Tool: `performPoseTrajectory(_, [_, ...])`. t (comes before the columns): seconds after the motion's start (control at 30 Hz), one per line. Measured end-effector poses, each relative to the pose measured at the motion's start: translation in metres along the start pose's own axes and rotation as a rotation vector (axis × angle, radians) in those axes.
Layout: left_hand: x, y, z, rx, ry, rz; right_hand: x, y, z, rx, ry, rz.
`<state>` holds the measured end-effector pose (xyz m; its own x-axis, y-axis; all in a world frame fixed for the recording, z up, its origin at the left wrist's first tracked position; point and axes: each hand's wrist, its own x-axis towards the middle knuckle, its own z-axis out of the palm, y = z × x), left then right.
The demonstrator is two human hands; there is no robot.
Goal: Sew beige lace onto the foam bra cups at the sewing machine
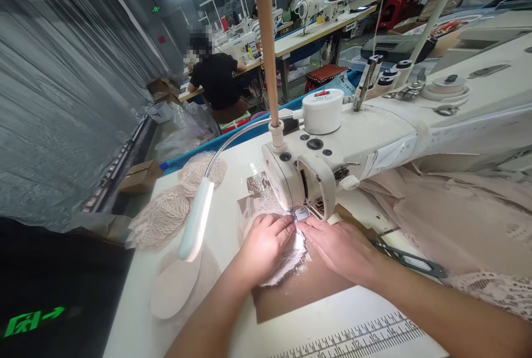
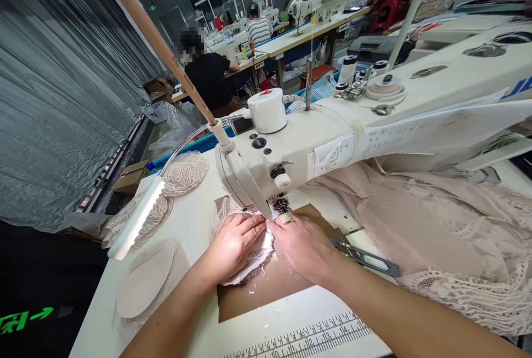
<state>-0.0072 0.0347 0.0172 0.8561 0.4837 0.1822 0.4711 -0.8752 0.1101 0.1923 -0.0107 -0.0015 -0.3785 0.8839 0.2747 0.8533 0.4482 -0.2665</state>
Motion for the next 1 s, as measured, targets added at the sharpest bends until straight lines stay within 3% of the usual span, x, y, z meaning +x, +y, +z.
performPoseTrajectory(0.67, [0.0025, -0.0027, -0.001, -0.083, 0.094, -0.024, -0.0054, 0.0064, 0.0004, 0.029, -0.025, -0.044])
performPoseTrajectory(1.0, [-0.0013, -0.0027, -0.0033, -0.021, 0.042, -0.086, -0.002, 0.0053, -0.0023, 0.033, -0.026, 0.019])
